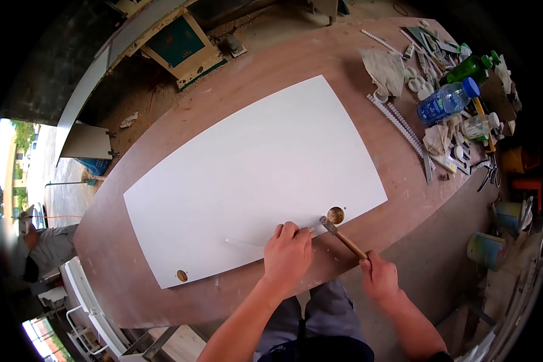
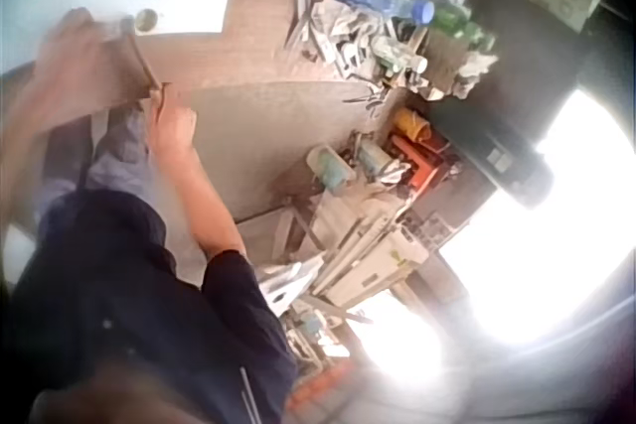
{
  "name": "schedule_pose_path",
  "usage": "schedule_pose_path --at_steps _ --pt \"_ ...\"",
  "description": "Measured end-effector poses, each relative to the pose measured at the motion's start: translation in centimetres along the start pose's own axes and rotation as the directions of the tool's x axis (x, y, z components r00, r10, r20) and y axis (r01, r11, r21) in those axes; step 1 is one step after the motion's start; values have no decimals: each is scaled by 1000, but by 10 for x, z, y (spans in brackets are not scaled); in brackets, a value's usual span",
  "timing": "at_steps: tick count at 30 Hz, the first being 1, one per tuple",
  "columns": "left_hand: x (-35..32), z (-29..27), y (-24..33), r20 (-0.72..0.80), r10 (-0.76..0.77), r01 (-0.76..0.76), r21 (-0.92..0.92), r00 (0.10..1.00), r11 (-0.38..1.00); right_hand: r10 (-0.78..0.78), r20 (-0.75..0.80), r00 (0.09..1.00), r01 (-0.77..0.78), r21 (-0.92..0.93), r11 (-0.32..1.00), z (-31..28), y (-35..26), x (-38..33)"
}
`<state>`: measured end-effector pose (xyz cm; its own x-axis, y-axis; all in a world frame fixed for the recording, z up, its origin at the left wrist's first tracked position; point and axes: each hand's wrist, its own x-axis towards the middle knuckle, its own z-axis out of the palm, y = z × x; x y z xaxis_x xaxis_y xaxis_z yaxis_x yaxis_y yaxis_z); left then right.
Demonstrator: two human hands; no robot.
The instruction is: The person applies adhesive using a caulk gun to holes in a white board and then uses a hammer to secure wood dowels into the holes.
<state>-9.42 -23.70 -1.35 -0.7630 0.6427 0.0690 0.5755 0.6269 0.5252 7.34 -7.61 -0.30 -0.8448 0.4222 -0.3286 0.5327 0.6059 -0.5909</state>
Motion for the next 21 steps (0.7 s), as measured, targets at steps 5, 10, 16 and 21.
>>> schedule_pose_path --at_steps 5,10,16,21 --pt "-33 -25 -29 -63 -23 24 3 998 1000 22 -53 998 -19 50 999 -4 -10 -7" --pt "-90 -70 -73 -84 -127 130 32 988 991 37 -76 996 -36 7 999 5 -15 -16" --pt "-152 -119 -145 -187 -298 305 8 936 952 128 -94 987 -117 117 986 36 -37 -18" --pt "-176 -136 -190 -267 -271 288 28 925 957 -48 119 992 19 235 972 107 -107 -30"
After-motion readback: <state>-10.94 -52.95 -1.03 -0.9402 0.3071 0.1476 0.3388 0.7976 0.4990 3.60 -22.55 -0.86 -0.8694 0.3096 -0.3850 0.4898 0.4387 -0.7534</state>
